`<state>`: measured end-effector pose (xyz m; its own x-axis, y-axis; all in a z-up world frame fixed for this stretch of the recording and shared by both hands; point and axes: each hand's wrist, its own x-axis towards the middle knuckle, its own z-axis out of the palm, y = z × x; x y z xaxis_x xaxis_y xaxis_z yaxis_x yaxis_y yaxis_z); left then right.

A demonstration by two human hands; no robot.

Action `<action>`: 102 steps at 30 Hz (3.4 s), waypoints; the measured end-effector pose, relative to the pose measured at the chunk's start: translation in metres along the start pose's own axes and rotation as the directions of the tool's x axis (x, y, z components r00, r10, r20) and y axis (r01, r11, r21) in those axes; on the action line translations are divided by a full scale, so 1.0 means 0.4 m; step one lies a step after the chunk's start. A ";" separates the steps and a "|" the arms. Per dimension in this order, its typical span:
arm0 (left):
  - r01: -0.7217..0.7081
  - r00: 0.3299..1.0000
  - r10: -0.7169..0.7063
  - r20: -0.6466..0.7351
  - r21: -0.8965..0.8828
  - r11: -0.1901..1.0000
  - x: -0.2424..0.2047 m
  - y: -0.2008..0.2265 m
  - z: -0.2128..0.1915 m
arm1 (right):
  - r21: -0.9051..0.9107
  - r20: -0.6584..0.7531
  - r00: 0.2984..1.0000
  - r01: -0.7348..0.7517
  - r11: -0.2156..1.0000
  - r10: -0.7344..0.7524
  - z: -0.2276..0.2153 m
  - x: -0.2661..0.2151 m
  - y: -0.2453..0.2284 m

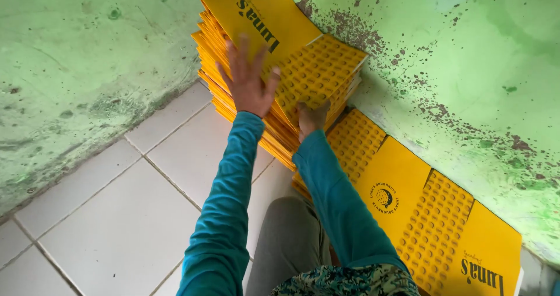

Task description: Folding yellow cardboard folders and stacking them on a pile

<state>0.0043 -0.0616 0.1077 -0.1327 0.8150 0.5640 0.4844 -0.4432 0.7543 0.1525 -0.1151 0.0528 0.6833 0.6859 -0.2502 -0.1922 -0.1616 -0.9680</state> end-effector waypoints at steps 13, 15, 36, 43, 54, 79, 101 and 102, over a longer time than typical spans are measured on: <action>-0.023 0.936 -0.122 0.330 0.404 0.914 -0.055 -0.170 0.039 | 0.340 0.255 0.967 -0.105 0.935 0.016 -0.042 -0.039 0.013; -0.058 0.950 -0.061 0.307 0.362 0.930 -0.021 -0.172 0.081 | 0.332 0.221 0.974 -0.036 0.943 -0.041 -0.066 -0.118 -0.069; 0.211 0.972 -0.230 -0.049 -0.249 0.945 0.027 -0.021 0.167 | 0.069 0.387 0.913 0.110 0.991 -0.129 -0.064 -0.089 -0.074; 0.226 0.958 -0.266 -0.104 -0.296 0.928 0.004 -0.063 0.187 | 0.060 0.359 0.928 0.089 0.994 -0.105 -0.066 -0.137 -0.099; 0.379 0.919 -0.394 -0.023 -0.226 0.897 0.034 0.055 0.159 | -0.427 0.303 0.916 0.378 0.821 -0.264 -0.477 -0.160 0.248; -0.067 0.736 -0.022 0.676 0.105 0.992 -1.017 0.123 0.208 | -0.871 0.464 0.872 0.481 0.098 -0.154 -0.811 -0.189 0.606; 0.036 0.797 0.455 0.397 -0.783 0.621 -1.177 0.647 0.134 | -0.240 -0.605 0.330 0.792 0.561 -0.725 -1.242 -0.582 0.077; 0.035 0.795 0.457 0.398 -0.784 0.620 -1.154 0.643 0.131 | -0.240 -0.606 0.329 0.792 0.561 -0.724 -1.228 -0.606 -0.002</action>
<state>0.2354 -0.5322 0.0237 0.4599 0.5940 0.6601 -0.3817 -0.5389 0.7509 0.3330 -0.6295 0.1037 0.7912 -0.0875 0.6052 0.6024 0.2820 -0.7467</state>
